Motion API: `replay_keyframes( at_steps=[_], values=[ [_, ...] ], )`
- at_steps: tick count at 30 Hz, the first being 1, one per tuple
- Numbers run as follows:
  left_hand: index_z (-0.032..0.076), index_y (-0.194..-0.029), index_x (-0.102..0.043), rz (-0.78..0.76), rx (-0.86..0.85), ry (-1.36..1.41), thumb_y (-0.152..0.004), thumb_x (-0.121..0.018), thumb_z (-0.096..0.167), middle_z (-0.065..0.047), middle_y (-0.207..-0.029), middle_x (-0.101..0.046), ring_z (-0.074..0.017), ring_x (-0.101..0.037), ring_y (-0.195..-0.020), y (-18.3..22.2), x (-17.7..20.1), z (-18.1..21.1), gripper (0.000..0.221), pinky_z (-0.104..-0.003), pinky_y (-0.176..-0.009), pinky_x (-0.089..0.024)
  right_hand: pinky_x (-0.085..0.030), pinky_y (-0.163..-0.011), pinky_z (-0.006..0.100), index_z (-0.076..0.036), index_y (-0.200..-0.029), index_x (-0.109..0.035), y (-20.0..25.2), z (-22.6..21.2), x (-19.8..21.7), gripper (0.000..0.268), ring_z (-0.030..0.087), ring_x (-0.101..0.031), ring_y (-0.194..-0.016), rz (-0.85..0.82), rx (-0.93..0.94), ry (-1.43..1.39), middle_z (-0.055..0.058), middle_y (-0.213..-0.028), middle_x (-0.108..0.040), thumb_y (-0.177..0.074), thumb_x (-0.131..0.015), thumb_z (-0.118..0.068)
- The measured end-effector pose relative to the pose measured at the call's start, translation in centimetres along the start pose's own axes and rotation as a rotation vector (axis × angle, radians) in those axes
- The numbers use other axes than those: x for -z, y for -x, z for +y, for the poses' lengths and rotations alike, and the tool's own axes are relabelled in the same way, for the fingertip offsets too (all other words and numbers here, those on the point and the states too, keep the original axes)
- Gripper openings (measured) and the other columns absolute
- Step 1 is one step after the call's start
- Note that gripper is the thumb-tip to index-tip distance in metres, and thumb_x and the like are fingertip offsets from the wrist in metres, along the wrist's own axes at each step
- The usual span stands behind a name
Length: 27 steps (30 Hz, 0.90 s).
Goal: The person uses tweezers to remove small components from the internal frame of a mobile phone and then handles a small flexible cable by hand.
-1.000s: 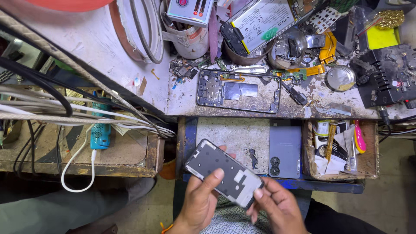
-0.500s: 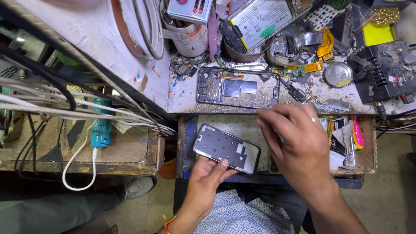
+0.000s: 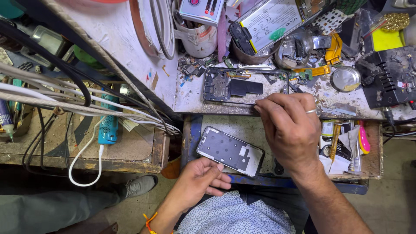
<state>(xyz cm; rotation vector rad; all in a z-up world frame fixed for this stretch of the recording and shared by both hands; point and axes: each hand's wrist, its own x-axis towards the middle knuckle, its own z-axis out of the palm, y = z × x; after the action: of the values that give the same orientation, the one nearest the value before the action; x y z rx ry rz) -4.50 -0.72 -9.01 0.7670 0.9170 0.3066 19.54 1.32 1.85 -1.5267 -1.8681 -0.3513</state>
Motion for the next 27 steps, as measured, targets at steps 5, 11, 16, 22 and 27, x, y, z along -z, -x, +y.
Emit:
replay_keyframes(
  at_steps=[5, 11, 16, 22, 27],
  values=[
    [-0.001, -0.115, -0.064, -0.017, 0.039, -0.037, -0.103, -0.055, 0.029, -0.015, -0.094, -0.074, -0.021, -0.077, -0.083, -0.2, 0.8, -0.3, 0.034, -0.032, -0.067, -0.064, -0.049, -0.086, 0.035, -0.009, -0.108, -0.074, 0.5, 0.6, 0.2, 0.016, 0.024, -0.062, -0.098, 0.047, -0.026, -0.041, 0.005, -0.107, -0.069, -0.097, -0.086, -0.006],
    [0.001, -0.113, -0.067, -0.009, 0.023, -0.07, -0.102, -0.053, 0.026, -0.013, -0.087, -0.074, -0.0192, -0.077, -0.076, 0.2, 0.6, -0.1, 0.031, -0.03, -0.066, -0.064, -0.048, -0.088, 0.035, -0.007, -0.102, -0.072, 0.6, 0.4, 1.3, 0.016, 0.024, -0.063, -0.099, 0.125, -0.095, -0.147, 0.006, -0.103, -0.069, -0.092, -0.084, -0.003],
    [-0.005, -0.1, -0.068, 0.051, -0.05, -0.302, -0.103, -0.062, 0.027, -0.01, -0.079, -0.074, -0.014, -0.074, -0.067, 1.5, -0.8, 1.2, 0.033, -0.025, -0.058, -0.058, -0.048, -0.095, 0.031, -0.005, -0.108, -0.071, 2.2, 0.7, 3.1, 0.006, 0.017, -0.066, -0.098, 0.145, -0.345, -0.505, 0.006, -0.107, -0.071, -0.105, -0.076, -0.004],
    [-0.003, -0.114, -0.069, 0.154, -0.417, -0.161, -0.099, -0.066, 0.017, -0.009, -0.099, -0.078, -0.0129, -0.073, -0.091, 3.2, -3.8, 3.8, 0.025, -0.026, -0.076, -0.059, -0.05, -0.09, 0.039, 0.0, -0.11, -0.066, 7.5, 1.2, 4.2, 0.012, 0.023, -0.064, -0.094, 0.184, -0.865, -1.405, 0.016, -0.107, -0.071, -0.102, -0.069, -0.009],
    [-0.005, -0.129, -0.063, 0.072, -0.63, 0.038, -0.106, -0.058, 0.019, -0.014, -0.119, -0.074, -0.018, -0.071, -0.112, 2.8, -5.3, 5.7, 0.034, -0.034, -0.1, -0.057, -0.048, -0.077, 0.038, 0.001, -0.106, -0.061, 11.7, 1.2, 3.2, 0.013, 0.027, -0.059, -0.1, -0.04, -1.034, -2.141, 0.01, -0.095, -0.063, -0.105, -0.068, -0.01]
  ],
)
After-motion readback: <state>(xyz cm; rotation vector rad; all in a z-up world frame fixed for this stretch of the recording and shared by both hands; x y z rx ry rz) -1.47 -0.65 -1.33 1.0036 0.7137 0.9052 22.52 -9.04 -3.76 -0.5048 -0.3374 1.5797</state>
